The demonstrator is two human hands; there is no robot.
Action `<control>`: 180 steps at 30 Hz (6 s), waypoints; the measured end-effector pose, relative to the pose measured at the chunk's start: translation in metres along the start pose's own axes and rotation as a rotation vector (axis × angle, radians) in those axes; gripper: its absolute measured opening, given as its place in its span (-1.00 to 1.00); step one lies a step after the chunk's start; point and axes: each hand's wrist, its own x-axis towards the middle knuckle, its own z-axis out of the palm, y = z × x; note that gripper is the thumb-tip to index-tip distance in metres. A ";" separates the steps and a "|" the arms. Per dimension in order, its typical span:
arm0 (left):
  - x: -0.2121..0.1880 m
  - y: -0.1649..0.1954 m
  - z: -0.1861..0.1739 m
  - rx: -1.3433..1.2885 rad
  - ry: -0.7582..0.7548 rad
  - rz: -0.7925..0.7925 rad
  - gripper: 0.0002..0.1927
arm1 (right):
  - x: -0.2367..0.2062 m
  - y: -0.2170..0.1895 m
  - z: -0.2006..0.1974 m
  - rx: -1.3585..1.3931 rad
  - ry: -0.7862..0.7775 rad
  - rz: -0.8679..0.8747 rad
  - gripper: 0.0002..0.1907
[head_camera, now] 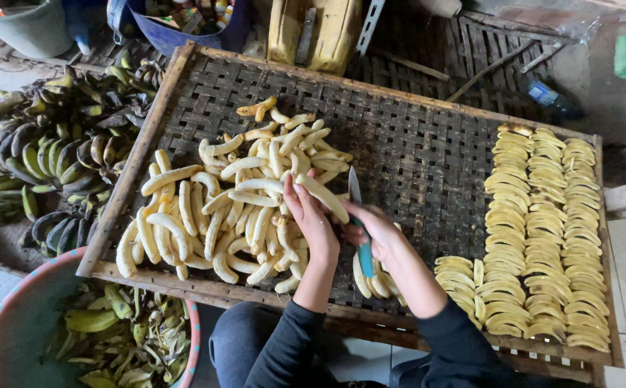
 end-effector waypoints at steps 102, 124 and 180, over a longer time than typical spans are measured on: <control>-0.039 -0.046 -0.001 -0.186 -0.022 -0.312 -0.52 | -0.035 0.009 -0.059 0.181 0.101 0.130 -0.82; -0.046 -0.002 0.013 -0.268 -0.032 -0.321 -0.73 | -0.145 0.036 0.014 -1.193 0.240 -0.642 -0.51; -0.061 -0.083 -0.047 -0.277 -0.156 -0.998 -0.43 | -0.054 0.033 -0.108 -1.829 0.365 -0.281 -0.58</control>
